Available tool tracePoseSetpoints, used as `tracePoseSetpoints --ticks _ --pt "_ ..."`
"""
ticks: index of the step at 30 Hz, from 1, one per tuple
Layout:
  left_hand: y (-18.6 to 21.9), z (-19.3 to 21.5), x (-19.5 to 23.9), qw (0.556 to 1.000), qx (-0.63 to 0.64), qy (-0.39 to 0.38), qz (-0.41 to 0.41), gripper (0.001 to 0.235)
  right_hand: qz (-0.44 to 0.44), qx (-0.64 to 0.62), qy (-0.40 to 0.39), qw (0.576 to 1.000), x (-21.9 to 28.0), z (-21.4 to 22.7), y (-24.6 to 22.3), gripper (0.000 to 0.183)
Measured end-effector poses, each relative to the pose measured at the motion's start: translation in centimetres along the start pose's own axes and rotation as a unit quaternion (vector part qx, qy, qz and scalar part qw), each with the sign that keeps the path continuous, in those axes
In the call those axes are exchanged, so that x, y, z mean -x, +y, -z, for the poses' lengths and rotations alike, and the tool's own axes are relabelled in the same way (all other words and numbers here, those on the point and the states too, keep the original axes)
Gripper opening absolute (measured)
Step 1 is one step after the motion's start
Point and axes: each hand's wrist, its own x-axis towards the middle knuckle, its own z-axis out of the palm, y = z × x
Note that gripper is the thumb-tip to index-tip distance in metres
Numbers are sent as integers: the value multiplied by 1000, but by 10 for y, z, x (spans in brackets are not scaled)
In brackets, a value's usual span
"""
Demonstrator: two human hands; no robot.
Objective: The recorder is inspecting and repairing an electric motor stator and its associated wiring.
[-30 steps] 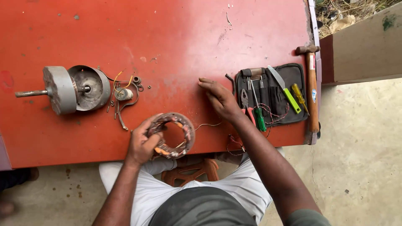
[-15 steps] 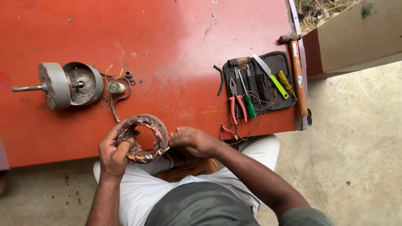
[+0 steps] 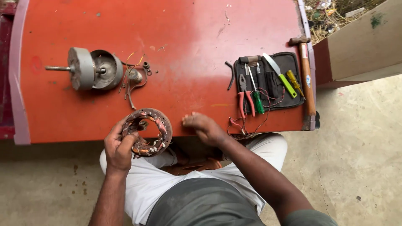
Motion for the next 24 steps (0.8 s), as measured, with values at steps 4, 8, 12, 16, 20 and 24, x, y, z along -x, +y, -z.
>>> tracePoseSetpoints --ticks 4,8,12,16,20,24 --pt "0 11 0 999 5 33 -2 48 -24 -113 -141 983 5 -19 13 54" --pt "0 21 5 997 -19 70 9 47 47 -50 9 998 -85 -13 51 60" --pt "-6 34 1 994 21 104 -23 44 3 -18 24 1000 -134 -35 75 54" --pt "4 35 -3 989 59 131 -28 44 34 -62 -111 991 -122 -63 38 64" --pt "3 32 -10 988 68 138 -13 43 42 -65 -184 980 -74 -66 5 58" --pt "-3 25 -17 991 65 115 -27 43 51 -90 -214 971 -24 -40 -17 51"
